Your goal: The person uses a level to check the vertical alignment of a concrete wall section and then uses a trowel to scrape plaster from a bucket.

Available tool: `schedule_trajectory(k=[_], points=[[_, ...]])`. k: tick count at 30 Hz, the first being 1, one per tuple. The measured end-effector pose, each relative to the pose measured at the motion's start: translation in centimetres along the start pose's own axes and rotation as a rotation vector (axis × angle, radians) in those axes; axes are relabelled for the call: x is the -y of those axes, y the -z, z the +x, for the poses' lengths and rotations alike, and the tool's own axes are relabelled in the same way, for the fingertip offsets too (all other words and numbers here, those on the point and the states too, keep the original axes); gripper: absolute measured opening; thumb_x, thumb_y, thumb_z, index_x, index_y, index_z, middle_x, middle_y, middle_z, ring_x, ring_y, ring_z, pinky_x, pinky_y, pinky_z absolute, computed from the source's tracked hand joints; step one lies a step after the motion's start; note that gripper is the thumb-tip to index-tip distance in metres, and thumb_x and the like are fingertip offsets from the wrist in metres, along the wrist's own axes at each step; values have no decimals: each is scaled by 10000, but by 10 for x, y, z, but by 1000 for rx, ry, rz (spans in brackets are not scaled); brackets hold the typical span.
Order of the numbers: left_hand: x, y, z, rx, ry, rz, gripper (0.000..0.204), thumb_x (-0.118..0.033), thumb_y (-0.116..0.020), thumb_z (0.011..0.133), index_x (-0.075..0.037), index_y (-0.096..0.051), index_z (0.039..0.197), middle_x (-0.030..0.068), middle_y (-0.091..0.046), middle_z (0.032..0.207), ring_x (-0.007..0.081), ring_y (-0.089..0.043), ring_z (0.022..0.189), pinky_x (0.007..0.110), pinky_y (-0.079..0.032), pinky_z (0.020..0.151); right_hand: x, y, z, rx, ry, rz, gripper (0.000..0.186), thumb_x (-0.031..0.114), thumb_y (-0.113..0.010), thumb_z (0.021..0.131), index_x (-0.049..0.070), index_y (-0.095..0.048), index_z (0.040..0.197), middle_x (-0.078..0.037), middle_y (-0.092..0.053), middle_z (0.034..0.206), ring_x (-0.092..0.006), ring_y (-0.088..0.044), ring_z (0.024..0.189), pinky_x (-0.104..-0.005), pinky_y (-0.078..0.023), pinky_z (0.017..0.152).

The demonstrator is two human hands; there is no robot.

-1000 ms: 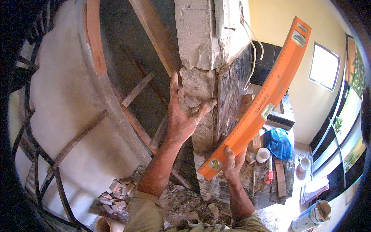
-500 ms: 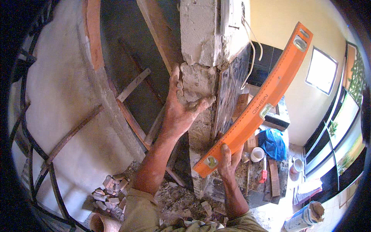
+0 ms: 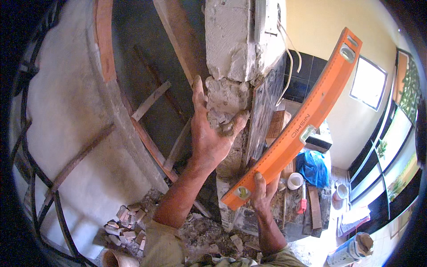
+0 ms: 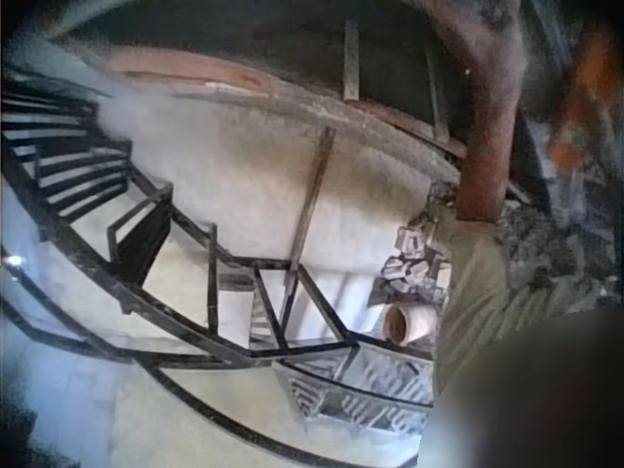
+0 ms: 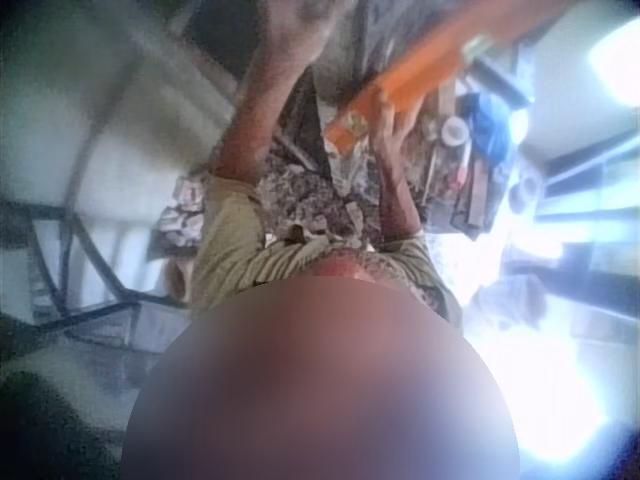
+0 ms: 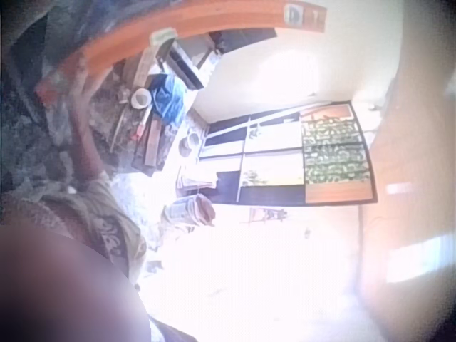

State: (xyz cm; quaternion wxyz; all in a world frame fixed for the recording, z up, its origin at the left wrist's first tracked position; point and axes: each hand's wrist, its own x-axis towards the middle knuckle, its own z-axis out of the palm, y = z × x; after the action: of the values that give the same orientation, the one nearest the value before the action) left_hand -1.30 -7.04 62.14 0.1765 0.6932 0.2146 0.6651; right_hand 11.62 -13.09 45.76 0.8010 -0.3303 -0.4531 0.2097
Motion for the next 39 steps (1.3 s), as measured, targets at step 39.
schedule_trajectory(k=[39], points=[[32,5,-29,112,72,61,1037,-70,-782,733,33,-47,1458,241,-366,1379,310,-449,1236,405,-383,1045,-3,1,1,1,-4,-37,408,214,-593,899,18,-400,1201,-87,-494,1082,-168,-504,970,-324,-439,850]])
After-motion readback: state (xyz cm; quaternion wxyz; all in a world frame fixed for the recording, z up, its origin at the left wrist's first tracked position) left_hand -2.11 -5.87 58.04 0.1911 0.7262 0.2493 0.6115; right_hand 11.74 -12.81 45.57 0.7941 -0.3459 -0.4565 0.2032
